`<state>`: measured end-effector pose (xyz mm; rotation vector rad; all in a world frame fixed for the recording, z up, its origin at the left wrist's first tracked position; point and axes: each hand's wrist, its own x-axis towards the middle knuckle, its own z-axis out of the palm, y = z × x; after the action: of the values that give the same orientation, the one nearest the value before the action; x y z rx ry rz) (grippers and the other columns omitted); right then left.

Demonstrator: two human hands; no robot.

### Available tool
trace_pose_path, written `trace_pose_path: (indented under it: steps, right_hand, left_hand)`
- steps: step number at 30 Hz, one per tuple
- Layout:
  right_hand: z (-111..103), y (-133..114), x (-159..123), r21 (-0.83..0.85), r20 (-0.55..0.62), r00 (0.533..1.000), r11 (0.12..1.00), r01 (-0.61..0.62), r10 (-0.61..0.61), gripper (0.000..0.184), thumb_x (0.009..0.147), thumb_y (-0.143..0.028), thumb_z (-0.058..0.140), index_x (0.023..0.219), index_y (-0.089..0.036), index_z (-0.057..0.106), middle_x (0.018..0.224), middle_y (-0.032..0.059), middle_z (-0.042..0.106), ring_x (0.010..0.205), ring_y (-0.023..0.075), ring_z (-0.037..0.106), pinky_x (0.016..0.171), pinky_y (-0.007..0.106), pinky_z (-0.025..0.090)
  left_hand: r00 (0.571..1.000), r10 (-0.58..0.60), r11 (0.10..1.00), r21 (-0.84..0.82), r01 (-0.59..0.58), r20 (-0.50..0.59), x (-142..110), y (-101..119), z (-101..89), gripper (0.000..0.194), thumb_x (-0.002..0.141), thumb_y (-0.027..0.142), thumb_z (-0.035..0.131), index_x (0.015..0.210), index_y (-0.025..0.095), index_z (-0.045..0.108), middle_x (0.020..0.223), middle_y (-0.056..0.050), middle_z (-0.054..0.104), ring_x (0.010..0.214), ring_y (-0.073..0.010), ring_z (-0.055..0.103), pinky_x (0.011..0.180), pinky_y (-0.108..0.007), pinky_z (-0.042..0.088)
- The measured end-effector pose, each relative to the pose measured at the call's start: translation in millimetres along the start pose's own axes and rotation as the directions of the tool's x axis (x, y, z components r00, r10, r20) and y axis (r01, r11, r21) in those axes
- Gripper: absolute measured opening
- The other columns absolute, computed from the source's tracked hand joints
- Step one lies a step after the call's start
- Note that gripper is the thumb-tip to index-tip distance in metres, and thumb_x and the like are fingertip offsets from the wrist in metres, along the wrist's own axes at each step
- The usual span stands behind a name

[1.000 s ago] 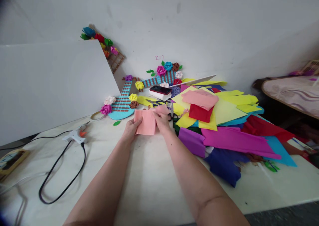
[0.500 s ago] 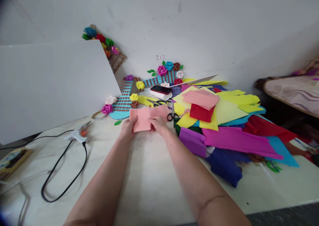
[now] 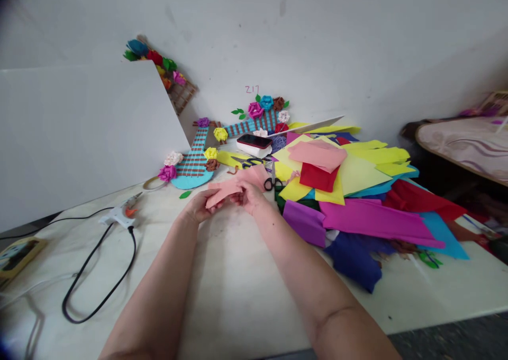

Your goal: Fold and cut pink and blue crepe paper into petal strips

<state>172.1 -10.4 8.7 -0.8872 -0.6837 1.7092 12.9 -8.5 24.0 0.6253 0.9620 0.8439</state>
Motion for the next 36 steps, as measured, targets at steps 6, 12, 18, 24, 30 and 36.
trace_pose_path:
  steps: [6, 12, 18, 24, 30, 36]
  right_hand:
    - [7, -8, -4, -0.028, -0.023, 0.992, 0.992, -0.126, 0.125, 0.022, 0.070, -0.026, 0.052, 0.051, -0.018, 0.044, 0.048, 0.0025, 0.057, 0.042, 0.0107, 0.052, 0.038, 0.020, 0.034]
    - [7, -4, -5, -0.268, 0.007, 0.994, 0.958, 0.104, -0.106, 0.021, 0.064, -0.032, 0.059, 0.051, -0.017, 0.052, 0.043, 0.0004, 0.054, 0.041, 0.0127, 0.051, 0.038, 0.022, 0.036]
    - [-4, -3, -6, -0.607, 0.168, 0.934, 0.713, 0.351, -0.316, 0.038, 0.064, -0.046, 0.062, 0.045, -0.017, 0.047, 0.039, -0.0044, 0.042, 0.043, 0.0098, 0.042, 0.042, 0.022, 0.033]
    - [-10, -4, -1, -0.531, 0.226, 0.872, 0.696, 0.483, -0.433, 0.043, 0.061, -0.051, 0.065, 0.053, -0.019, 0.038, 0.052, -0.0067, 0.034, 0.053, 0.0075, 0.032, 0.050, 0.021, 0.026]
    - [-12, -2, 7, -0.636, 0.132, 0.809, 0.577, 0.513, -0.573, 0.051, 0.063, -0.055, 0.061, 0.048, -0.020, 0.027, 0.051, -0.0065, 0.021, 0.051, 0.0074, 0.023, 0.047, 0.022, 0.019]
    - [-15, 0, 10, -0.659, 0.088, 0.816, 0.580, 0.478, -0.572, 0.050, 0.064, -0.054, 0.060, 0.046, -0.020, 0.028, 0.047, -0.0067, 0.021, 0.048, 0.0071, 0.023, 0.045, 0.022, 0.018]
  left_hand:
    - [0.994, -0.084, 0.996, -0.029, 0.087, 0.074, -4, 3, 1.0, 0.025, 0.079, 0.020, 0.046, 0.091, 0.004, 0.060, 0.058, -0.011, 0.062, 0.041, -0.0133, 0.055, 0.030, -0.018, 0.036]
    - [0.983, 0.183, 0.979, -0.083, -0.185, -0.023, 5, -5, -4.5, 0.022, 0.076, 0.020, 0.055, 0.094, 0.008, 0.059, 0.083, -0.013, 0.067, 0.070, -0.0194, 0.065, 0.063, -0.028, 0.053]
    - [0.866, 0.495, 0.869, 0.057, -0.492, -0.068, 17, -15, -17.2, 0.038, 0.061, 0.039, 0.073, 0.084, 0.011, 0.063, 0.080, -0.010, 0.068, 0.072, -0.0200, 0.064, 0.069, -0.030, 0.050]
    - [0.825, 0.562, 0.805, 0.188, -0.562, 0.062, 14, -18, -14.9, 0.043, 0.061, 0.048, 0.071, 0.084, 0.012, 0.064, 0.076, -0.006, 0.068, 0.071, -0.0170, 0.062, 0.065, -0.024, 0.047]
    - [0.860, 0.507, 0.833, 0.224, -0.506, 0.057, 12, -20, -11.6, 0.048, 0.055, 0.052, 0.072, 0.082, 0.012, 0.066, 0.069, -0.005, 0.066, 0.067, -0.0179, 0.062, 0.062, -0.026, 0.046]
    - [0.862, 0.506, 0.828, 0.260, -0.496, 0.031, 15, -20, -13.3, 0.049, 0.056, 0.053, 0.071, 0.082, 0.012, 0.066, 0.071, -0.007, 0.067, 0.066, -0.0187, 0.062, 0.061, -0.027, 0.046]
